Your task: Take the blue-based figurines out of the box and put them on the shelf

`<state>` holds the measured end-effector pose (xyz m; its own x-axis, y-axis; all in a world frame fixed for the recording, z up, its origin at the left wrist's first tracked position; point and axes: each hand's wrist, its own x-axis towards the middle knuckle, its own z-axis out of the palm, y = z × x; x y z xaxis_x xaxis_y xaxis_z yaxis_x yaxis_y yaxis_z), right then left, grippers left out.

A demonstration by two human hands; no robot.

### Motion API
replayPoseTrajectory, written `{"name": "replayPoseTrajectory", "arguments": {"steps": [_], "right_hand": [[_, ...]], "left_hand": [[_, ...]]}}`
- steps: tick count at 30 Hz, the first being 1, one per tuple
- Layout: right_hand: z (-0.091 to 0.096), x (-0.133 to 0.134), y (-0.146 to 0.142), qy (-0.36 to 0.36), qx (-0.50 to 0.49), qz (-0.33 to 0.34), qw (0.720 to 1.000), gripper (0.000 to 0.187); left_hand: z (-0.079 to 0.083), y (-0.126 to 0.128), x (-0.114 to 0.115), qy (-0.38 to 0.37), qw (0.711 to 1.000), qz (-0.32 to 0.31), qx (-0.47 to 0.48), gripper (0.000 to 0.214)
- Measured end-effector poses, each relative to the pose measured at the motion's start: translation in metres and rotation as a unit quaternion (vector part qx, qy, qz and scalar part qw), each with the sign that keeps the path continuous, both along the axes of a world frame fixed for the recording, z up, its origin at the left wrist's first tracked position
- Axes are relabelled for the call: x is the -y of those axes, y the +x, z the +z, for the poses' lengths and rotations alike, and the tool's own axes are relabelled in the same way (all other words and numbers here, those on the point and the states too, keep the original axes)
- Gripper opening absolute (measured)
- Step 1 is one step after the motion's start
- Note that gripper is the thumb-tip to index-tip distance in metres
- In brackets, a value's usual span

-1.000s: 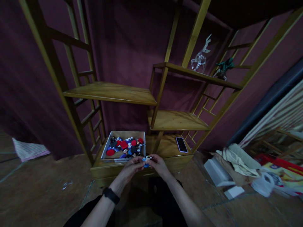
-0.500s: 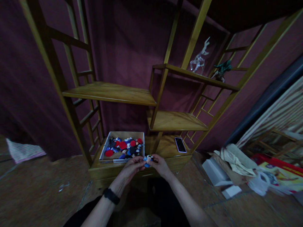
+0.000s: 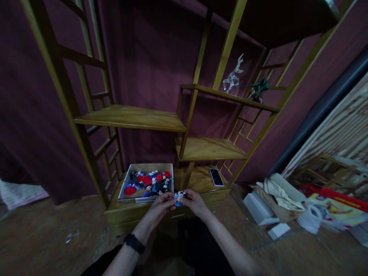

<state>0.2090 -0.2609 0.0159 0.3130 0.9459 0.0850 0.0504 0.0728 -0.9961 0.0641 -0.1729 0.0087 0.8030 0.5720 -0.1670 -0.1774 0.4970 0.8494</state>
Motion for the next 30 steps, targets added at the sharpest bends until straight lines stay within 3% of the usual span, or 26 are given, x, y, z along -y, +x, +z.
{"name": "replayPoseTrajectory", "arguments": {"steps": [7,10,17,23,27,30], "right_hand": [[0.019,0.0,0.01,0.007,-0.002,0.002,1.0,0.034],[0.044,-0.002,0.023,0.036,-0.004,0.001,0.999,0.032],[0.116,-0.018,0.07,0.116,0.017,-0.072,0.991,0.034],[0.137,-0.053,0.104,0.116,0.058,-0.107,0.986,0.038],[0.139,-0.08,0.119,0.109,0.102,-0.114,0.982,0.038],[0.137,-0.096,0.128,0.102,0.129,-0.118,0.979,0.038]], "left_hand": [[0.008,0.0,0.001,-0.047,0.997,-0.007,0.063,0.034],[0.002,0.001,-0.005,-0.052,0.996,0.013,0.066,0.037],[-0.012,-0.001,-0.024,-0.064,0.993,0.092,0.046,0.035],[-0.013,-0.001,-0.026,-0.066,0.992,0.11,0.01,0.036],[-0.018,0.003,-0.028,0.012,0.992,0.121,-0.022,0.037],[-0.025,0.006,-0.032,0.192,0.966,0.141,-0.099,0.032]]}}
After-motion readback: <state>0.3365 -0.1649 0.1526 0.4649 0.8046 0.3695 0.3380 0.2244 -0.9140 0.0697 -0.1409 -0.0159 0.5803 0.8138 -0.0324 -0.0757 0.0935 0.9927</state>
